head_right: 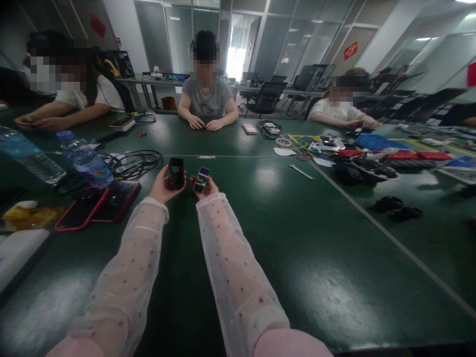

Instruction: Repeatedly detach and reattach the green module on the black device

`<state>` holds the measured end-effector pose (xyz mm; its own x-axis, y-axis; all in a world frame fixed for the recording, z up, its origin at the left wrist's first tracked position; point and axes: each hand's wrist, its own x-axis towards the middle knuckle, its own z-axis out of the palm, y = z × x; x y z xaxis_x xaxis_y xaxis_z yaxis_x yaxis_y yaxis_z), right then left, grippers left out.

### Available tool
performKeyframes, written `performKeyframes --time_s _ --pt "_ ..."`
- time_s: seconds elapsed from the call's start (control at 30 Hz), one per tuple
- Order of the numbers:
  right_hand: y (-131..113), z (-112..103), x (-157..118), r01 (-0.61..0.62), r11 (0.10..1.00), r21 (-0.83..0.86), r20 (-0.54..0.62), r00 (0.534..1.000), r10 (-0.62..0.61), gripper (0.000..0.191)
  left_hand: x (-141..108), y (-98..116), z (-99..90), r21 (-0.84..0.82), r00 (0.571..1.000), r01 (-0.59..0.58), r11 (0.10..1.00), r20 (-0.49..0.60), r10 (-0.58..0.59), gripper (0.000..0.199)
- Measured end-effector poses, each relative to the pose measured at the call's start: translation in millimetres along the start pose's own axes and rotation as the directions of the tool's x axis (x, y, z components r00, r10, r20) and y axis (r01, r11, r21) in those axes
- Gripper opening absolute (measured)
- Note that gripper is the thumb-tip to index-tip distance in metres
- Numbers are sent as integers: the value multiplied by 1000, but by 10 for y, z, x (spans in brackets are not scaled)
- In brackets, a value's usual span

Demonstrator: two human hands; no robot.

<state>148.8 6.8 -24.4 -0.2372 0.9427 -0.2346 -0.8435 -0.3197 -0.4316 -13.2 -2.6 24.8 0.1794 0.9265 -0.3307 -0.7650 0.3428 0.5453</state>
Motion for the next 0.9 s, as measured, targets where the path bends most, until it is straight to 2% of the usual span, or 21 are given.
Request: performKeyframes --time_s 0.17,0.3,0.47,0.57,0.67,0.9 --pt "-33 -22 14 -31 999 22 14 999 31 41 43 -140 -148 -75 990 124 989 77 -119 47" --pt "-61 -60 28 -42 999 12 8 999 42 38 83 -156 -178 -42 990 107 993 97 -102 54" --pt "-124 -74 0 -53 999 10 -24 998 53 35 93 -154 -193 -35 990 87 996 114 -82 53" --pt "-147 -76 -43 31 999 -21 -30 999 -31 31 93 -159 -186 -51 994 84 995 81 -79 54" --pt "-146 -80 -76 144 989 -46 -17 989 -145 36 83 -162 -165 -51 995 81 995 61 -78 54" --pt "-167 -95 -90 191 975 -115 -24 980 -195 39 28 -169 -93 -23 998 66 998 14 -65 53"
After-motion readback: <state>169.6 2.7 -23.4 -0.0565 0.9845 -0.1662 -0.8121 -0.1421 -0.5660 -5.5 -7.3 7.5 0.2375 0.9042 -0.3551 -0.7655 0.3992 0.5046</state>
